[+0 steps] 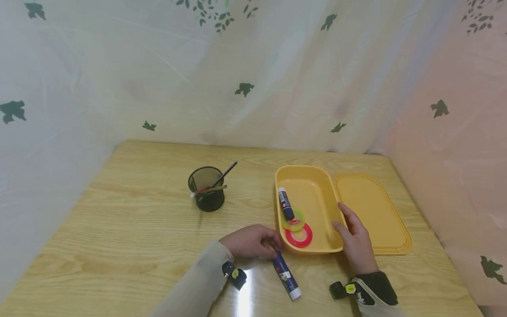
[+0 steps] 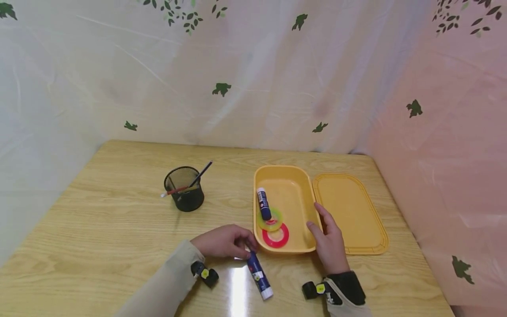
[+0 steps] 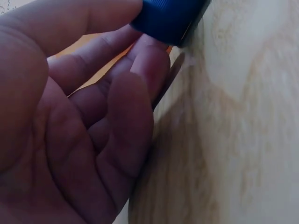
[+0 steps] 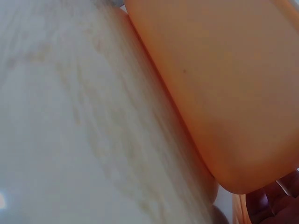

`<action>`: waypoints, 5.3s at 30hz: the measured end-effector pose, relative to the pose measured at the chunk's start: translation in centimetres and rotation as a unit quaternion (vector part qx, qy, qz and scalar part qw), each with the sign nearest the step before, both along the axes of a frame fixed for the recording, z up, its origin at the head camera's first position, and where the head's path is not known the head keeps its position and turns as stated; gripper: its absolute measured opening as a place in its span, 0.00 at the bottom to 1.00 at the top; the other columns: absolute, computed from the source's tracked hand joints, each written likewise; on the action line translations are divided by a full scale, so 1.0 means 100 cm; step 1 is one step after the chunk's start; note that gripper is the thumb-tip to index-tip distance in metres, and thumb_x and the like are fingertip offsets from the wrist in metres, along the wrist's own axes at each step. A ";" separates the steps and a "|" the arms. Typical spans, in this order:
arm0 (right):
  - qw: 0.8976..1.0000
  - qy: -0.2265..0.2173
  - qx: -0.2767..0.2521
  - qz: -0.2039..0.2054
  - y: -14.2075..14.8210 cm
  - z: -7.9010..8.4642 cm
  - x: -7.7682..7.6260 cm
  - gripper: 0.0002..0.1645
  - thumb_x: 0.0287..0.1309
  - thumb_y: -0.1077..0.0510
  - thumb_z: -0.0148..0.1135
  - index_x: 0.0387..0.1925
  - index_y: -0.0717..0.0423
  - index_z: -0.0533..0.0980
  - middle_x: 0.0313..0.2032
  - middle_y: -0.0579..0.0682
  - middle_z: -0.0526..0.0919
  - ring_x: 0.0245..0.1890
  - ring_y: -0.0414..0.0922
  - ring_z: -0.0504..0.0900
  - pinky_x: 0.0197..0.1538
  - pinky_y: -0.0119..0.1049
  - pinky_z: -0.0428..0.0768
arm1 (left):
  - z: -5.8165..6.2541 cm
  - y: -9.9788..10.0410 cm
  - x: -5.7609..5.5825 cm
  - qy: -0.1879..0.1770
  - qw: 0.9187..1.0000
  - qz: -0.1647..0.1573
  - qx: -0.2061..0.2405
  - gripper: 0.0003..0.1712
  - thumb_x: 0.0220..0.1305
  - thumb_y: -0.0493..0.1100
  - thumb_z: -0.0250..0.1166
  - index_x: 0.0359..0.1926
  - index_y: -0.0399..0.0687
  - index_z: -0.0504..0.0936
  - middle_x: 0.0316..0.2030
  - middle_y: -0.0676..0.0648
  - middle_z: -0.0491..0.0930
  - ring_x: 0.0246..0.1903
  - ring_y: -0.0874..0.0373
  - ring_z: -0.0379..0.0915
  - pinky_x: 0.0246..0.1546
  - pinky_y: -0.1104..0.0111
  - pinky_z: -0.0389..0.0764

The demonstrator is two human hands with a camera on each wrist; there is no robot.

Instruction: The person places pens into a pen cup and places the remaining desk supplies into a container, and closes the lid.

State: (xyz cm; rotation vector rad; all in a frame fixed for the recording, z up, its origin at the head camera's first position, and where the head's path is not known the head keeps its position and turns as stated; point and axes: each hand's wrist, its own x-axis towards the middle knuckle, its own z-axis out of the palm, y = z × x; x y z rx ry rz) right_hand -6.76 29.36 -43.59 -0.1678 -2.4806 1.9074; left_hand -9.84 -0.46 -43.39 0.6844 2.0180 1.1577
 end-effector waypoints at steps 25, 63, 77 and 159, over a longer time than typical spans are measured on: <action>1.000 -0.003 0.020 -0.002 0.000 0.000 0.001 0.35 0.75 0.57 0.53 0.77 0.55 0.56 0.78 0.52 0.52 0.78 0.50 0.47 0.63 0.15 0.60 | -0.001 -0.007 -0.002 0.002 1.000 -0.003 0.017 0.08 0.60 0.40 0.72 0.40 0.56 0.89 0.36 0.57 0.87 0.36 0.65 0.82 0.46 0.70 0.77; 0.999 -0.013 0.032 -0.015 -0.007 0.004 0.001 0.36 0.75 0.57 0.53 0.78 0.54 0.54 0.78 0.50 0.51 0.78 0.48 0.47 0.64 0.15 0.59 | 0.025 -0.008 0.002 0.009 0.995 0.027 0.100 0.07 0.58 0.40 0.74 0.37 0.56 0.89 0.32 0.56 0.87 0.32 0.59 0.81 0.37 0.71 0.79; 0.999 -0.016 0.044 -0.012 -0.006 0.005 0.001 0.36 0.75 0.55 0.52 0.78 0.53 0.54 0.78 0.50 0.51 0.78 0.49 0.46 0.63 0.13 0.57 | 0.025 -0.008 -0.002 0.062 0.985 0.096 0.131 0.08 0.59 0.40 0.74 0.40 0.56 0.89 0.37 0.57 0.86 0.38 0.60 0.81 0.43 0.67 0.79; 0.998 -0.039 0.044 -0.017 -0.007 0.007 0.001 0.36 0.76 0.54 0.51 0.79 0.49 0.53 0.79 0.47 0.50 0.78 0.46 0.44 0.76 0.49 0.50 | 0.006 0.019 -0.005 0.053 0.942 0.297 0.146 0.25 0.65 0.42 0.69 0.61 0.55 0.73 0.58 0.52 0.73 0.52 0.56 0.75 0.49 0.63 0.82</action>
